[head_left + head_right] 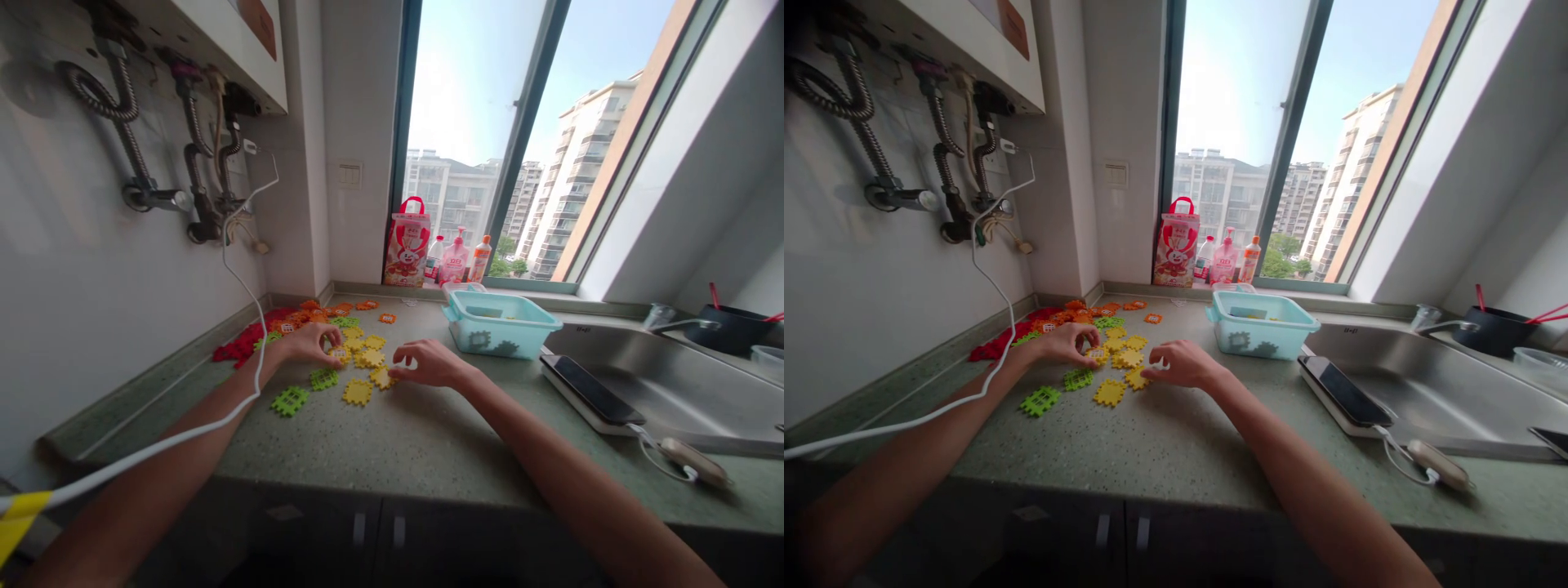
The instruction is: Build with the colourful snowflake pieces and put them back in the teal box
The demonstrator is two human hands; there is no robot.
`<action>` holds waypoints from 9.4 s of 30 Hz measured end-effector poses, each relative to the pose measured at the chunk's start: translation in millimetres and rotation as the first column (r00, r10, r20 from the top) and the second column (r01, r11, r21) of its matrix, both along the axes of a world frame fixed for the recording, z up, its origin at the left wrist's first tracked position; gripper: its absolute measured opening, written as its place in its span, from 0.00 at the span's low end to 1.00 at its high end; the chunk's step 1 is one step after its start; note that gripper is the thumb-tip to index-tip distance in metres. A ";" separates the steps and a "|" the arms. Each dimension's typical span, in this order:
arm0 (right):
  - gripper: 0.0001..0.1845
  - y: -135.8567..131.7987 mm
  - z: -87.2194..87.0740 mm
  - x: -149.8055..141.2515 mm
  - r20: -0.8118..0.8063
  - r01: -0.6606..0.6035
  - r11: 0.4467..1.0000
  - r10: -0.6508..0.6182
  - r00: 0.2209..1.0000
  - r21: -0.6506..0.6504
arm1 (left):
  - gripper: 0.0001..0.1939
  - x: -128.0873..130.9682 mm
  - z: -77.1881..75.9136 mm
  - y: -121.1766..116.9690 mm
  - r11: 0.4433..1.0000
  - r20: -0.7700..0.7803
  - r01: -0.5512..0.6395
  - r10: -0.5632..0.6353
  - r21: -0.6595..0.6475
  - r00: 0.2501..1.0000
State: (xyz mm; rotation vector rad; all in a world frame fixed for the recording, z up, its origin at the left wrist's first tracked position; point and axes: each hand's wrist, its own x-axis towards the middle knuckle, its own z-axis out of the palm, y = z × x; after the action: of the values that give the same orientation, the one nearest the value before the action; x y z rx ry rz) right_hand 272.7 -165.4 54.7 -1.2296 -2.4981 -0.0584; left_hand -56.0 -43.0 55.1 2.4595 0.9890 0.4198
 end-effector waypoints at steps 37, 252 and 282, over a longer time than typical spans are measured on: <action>0.10 21.1 -44.3 -36.3 -0.402 0.037 0.994 0.007 0.916 0.103 | 0.23 34.4 -14.1 -1.4 0.991 0.043 -0.012 0.006 0.136 0.999; 0.14 31.9 -41.2 -7.6 0.045 0.067 0.949 -0.085 0.995 0.308 | 0.41 17.0 -26.3 7.5 0.943 -0.206 -0.047 0.121 0.330 0.971; 0.18 25.7 -37.0 -25.4 -0.248 0.123 0.987 -0.093 0.964 0.106 | 0.48 32.3 -33.6 0.3 0.936 -0.247 -0.131 0.219 0.327 0.944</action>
State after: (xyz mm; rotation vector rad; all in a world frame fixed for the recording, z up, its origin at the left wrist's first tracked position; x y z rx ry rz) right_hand 247.3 -139.7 17.7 -1.2419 -2.1851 -0.0801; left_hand -23.7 -42.7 21.5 2.7744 1.3606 0.3046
